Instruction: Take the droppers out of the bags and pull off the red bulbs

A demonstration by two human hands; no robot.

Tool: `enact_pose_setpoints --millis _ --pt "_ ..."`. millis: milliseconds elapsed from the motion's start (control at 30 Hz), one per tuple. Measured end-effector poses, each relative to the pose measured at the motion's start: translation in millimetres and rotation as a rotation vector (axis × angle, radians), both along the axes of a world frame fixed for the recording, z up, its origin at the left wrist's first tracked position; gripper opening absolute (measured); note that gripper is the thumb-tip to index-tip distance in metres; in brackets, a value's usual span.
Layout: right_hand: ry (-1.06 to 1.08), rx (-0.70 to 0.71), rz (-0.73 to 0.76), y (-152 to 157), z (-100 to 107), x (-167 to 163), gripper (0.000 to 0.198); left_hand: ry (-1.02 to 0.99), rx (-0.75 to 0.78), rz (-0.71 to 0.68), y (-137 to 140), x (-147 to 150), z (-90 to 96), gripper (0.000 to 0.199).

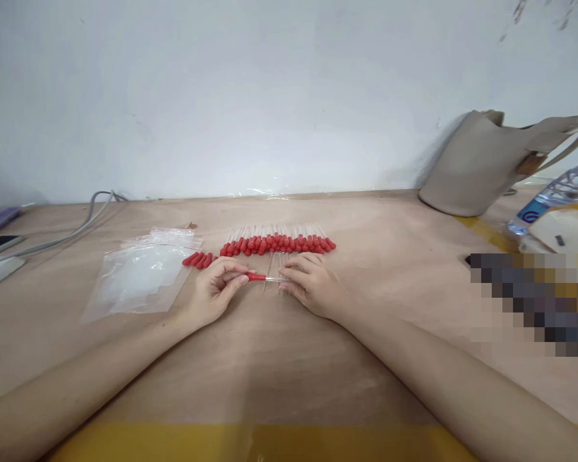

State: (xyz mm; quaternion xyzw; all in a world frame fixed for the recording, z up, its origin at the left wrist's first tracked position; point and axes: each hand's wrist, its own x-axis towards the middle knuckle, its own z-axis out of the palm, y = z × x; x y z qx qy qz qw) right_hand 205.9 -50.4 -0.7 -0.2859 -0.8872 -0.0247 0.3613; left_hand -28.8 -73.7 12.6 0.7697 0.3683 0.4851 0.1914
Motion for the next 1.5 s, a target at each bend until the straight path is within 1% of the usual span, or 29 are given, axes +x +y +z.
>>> enact_pose_setpoints --millis 67,167,233,267,433,567,800,933,1067,1233,1300,1400,1500 --pt "-0.015 -0.013 0.009 1 0 0 0.023 0.079 0.055 -0.003 -2 1 0.9 0.016" --pt "-0.039 -0.009 0.013 2 1 1 0.021 0.305 0.174 -0.031 -5 5 2.3 0.029" --pt "-0.055 0.01 0.027 2 1 1 0.02 0.403 0.235 -0.063 -5 8 0.5 0.031" --pt "-0.065 0.017 0.035 2 1 1 0.02 0.421 0.258 -0.071 -4 9 -1.3 0.029" --pt "-0.098 0.009 0.051 -2 4 0 0.022 0.393 0.315 -0.08 0 12 -8.9 0.019" --pt "-0.111 -0.003 0.059 -5 6 -3 0.026 0.374 0.343 -0.09 -1 12 -8.9 0.02" --pt "-0.063 0.02 0.072 -5 0 -6 0.021 0.371 0.363 -0.094 3 16 -9.6 0.019" --pt "-0.044 0.041 0.057 -6 -2 -9 0.026 0.381 0.405 -0.087 6 16 -9.2 0.017" --pt "-0.036 0.039 0.061 -5 -4 -11 0.028 0.433 0.481 -0.084 9 14 -6.8 0.017" --pt "0.033 0.055 0.168 -1 -12 -11 0.026 0.547 0.603 -0.091 9 12 -1.0 0.017" --pt "0.021 0.071 0.192 -1 -12 -10 0.025 0.575 0.617 -0.086 8 12 1.1 0.017" --pt "-0.026 0.125 0.186 -3 -9 -9 0.025 0.587 0.622 -0.093 5 13 2.8 0.015" --pt "-0.058 0.193 0.185 -5 -4 -7 0.022 0.564 0.587 -0.114 4 13 2.3 0.016"
